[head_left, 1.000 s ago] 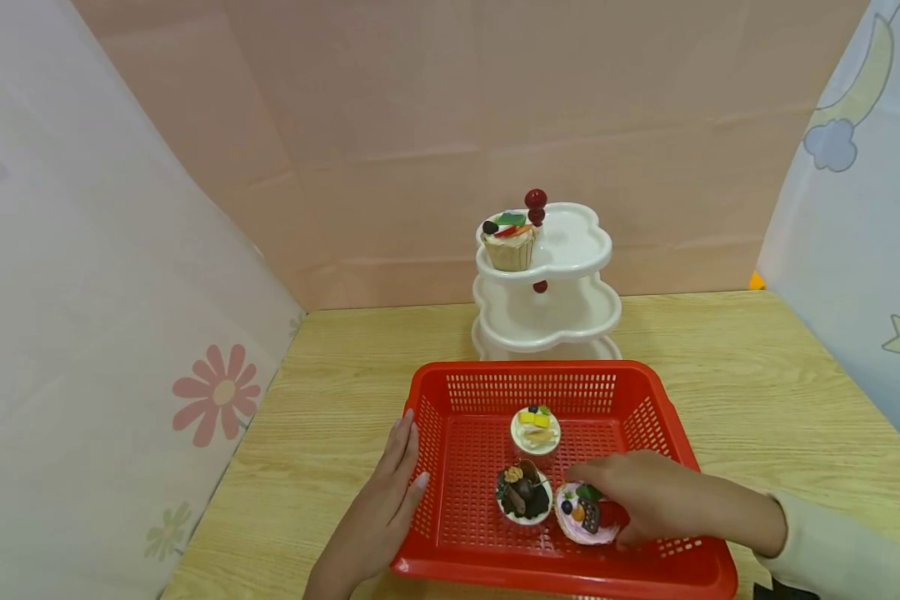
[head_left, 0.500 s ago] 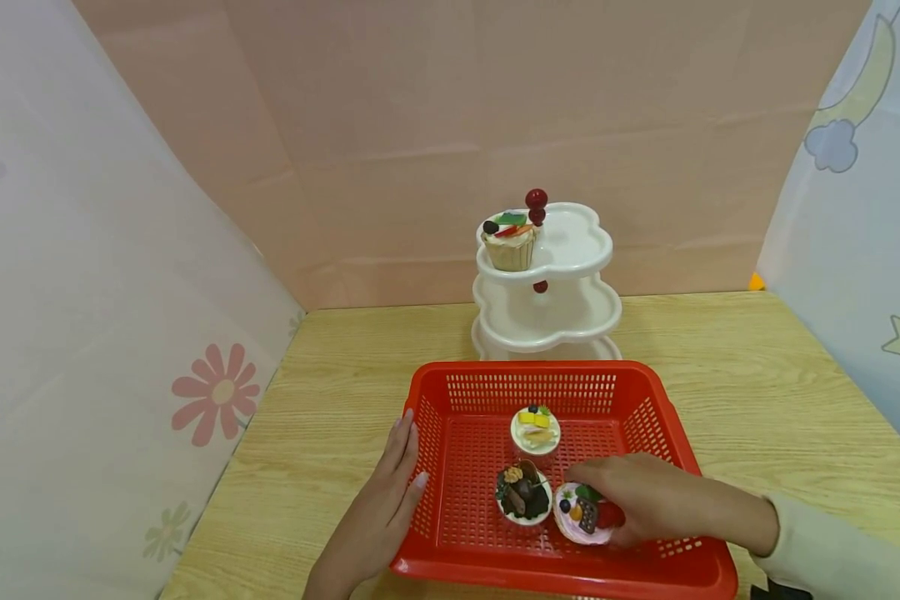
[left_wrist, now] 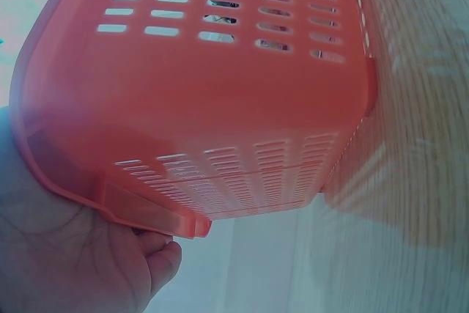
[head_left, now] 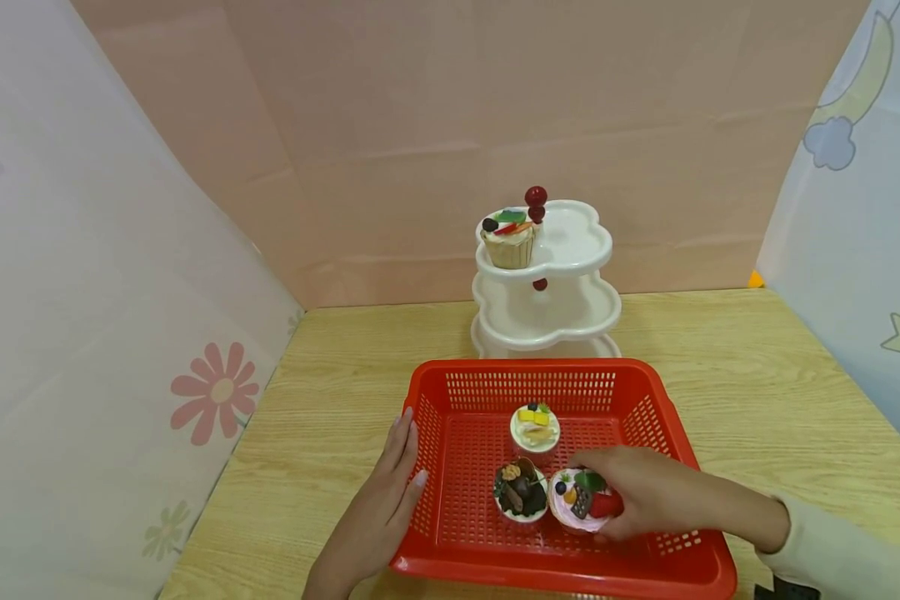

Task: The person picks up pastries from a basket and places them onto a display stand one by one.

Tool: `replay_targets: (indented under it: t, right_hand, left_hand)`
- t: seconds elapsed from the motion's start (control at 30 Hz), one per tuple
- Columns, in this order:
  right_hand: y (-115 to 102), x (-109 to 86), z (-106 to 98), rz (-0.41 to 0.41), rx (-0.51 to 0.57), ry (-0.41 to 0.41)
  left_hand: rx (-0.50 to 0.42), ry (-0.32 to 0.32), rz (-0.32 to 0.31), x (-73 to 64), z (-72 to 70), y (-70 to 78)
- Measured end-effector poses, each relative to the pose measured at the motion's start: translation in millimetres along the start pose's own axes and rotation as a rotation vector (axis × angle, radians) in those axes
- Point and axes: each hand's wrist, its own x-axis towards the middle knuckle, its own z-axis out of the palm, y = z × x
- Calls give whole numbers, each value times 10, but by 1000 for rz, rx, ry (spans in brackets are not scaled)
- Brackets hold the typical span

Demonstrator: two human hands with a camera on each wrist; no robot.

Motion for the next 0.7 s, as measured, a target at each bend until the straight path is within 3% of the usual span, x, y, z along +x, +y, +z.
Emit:
replay_targets:
  t: [0.37,0.7]
  right_hand:
    - [-32,-50,-123,-9,32,77]
    - [13,-136,-193,-29,56,85]
  left_hand:
    - [-8,6,16,12,-4,-7]
    - [-20,33,96,20,-6,-1]
